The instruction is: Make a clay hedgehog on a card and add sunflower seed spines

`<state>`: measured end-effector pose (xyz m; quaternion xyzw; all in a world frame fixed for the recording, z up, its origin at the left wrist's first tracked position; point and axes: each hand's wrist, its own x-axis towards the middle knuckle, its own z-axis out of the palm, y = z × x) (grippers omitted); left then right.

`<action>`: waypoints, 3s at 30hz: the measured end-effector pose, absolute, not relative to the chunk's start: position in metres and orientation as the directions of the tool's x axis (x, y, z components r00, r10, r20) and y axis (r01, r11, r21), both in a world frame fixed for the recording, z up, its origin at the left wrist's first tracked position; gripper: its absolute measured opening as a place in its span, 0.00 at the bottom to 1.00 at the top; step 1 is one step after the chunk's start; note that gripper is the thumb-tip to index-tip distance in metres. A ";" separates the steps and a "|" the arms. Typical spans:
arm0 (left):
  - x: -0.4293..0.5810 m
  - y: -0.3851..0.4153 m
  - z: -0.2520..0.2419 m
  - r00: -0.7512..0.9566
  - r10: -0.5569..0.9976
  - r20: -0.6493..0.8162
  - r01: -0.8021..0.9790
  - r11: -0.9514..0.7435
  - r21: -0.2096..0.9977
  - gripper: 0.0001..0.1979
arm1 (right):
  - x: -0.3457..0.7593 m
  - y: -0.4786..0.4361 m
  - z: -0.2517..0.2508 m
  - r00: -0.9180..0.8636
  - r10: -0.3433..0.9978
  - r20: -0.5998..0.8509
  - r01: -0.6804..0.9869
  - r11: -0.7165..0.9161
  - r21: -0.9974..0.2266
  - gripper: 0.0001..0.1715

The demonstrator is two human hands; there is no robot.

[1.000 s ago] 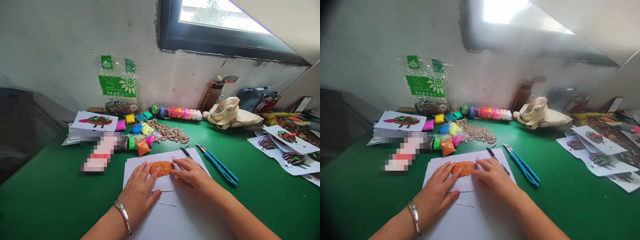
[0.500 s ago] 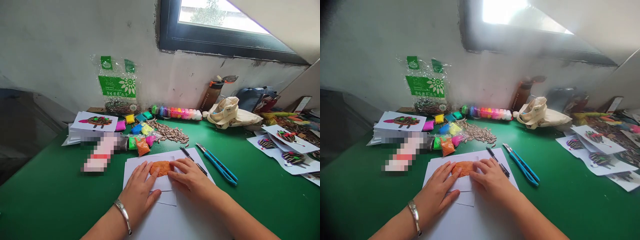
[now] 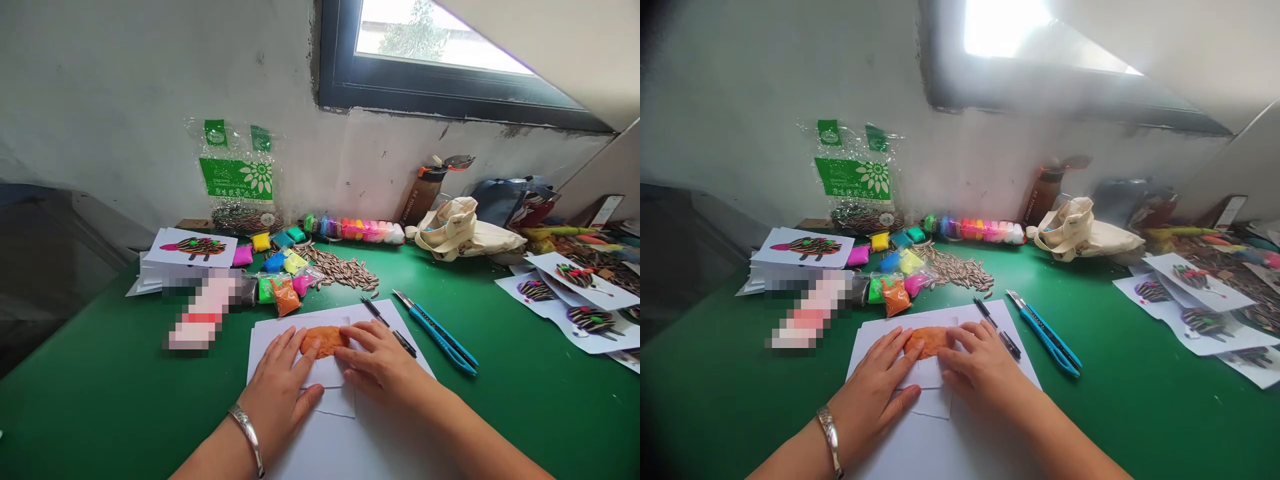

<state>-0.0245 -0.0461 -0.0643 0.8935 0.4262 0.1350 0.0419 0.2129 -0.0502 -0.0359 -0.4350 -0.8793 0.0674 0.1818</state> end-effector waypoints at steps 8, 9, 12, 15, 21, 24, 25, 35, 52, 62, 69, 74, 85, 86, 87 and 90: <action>-0.024 -0.046 -0.064 0.604 0.774 0.189 0.750 -0.633 0.192 0.26 | 0.202 -0.056 -0.043 -0.535 0.810 0.242 0.787 0.581 -0.206 0.21; -0.025 -0.046 -0.065 0.602 0.774 0.196 0.749 -0.632 0.197 0.26 | 0.199 -0.056 -0.043 -0.542 0.807 0.235 0.784 0.586 -0.202 0.20; -0.025 -0.046 -0.067 0.598 0.775 0.205 0.748 -0.631 0.206 0.26 | 0.194 -0.056 -0.041 -0.553 0.803 0.223 0.782 0.592 -0.196 0.19; -0.025 -0.045 -0.067 0.600 0.774 0.202 0.749 -0.632 0.199 0.26 | 0.195 -0.055 -0.039 -0.560 0.798 0.224 0.781 0.598 -0.180 0.18; -0.025 -0.045 -0.065 0.609 0.774 0.173 0.757 -0.632 0.165 0.26 | 0.206 -0.056 -0.041 -0.558 0.798 0.228 0.774 0.599 -0.203 0.21; -0.026 -0.046 -0.066 0.606 0.776 0.174 0.755 -0.630 0.180 0.26 | 0.208 -0.056 -0.042 -0.545 0.797 0.260 0.776 0.597 -0.202 0.23; -0.026 -0.047 -0.067 0.604 0.777 0.178 0.754 -0.629 0.190 0.26 | 0.208 -0.056 -0.042 -0.547 0.796 0.258 0.774 0.599 -0.207 0.22; -0.031 -0.040 -0.053 0.509 0.823 0.251 0.749 -0.567 0.341 0.22 | 0.205 -0.055 -0.046 -0.553 0.784 0.282 0.752 0.615 -0.235 0.21; -0.037 -0.029 -0.064 0.466 0.731 0.499 0.742 -0.630 0.228 0.19 | 0.159 -0.049 -0.047 -0.629 0.731 0.264 0.732 0.672 -0.112 0.29; -0.037 -0.031 -0.065 0.503 0.746 0.437 0.745 -0.630 0.218 0.20 | 0.164 -0.049 -0.057 -0.573 0.796 0.197 0.778 0.603 -0.175 0.32; -0.034 -0.033 -0.062 0.511 0.747 0.425 0.745 -0.632 0.215 0.20 | 0.160 -0.047 -0.053 -0.549 0.817 0.177 0.789 0.577 -0.211 0.31; -0.034 -0.033 -0.062 0.512 0.742 0.433 0.745 -0.635 0.207 0.19 | 0.163 -0.052 -0.052 -0.568 0.787 0.239 0.771 0.611 -0.178 0.30; -0.031 -0.036 -0.067 0.524 0.734 0.432 0.751 -0.638 0.172 0.20 | 0.173 -0.058 -0.051 -0.624 0.747 0.231 0.732 0.662 -0.162 0.28; -0.031 -0.036 -0.067 0.525 0.734 0.431 0.752 -0.637 0.168 0.20 | 0.174 -0.058 -0.050 -0.626 0.745 0.231 0.731 0.664 -0.158 0.27; -0.032 -0.036 -0.067 0.526 0.735 0.428 0.754 -0.636 0.165 0.20 | 0.175 -0.058 -0.049 -0.627 0.745 0.226 0.732 0.663 -0.155 0.27; -0.032 -0.036 -0.067 0.529 0.733 0.427 0.756 -0.636 0.156 0.20 | 0.179 -0.058 -0.046 -0.638 0.742 0.208 0.728 0.669 -0.151 0.27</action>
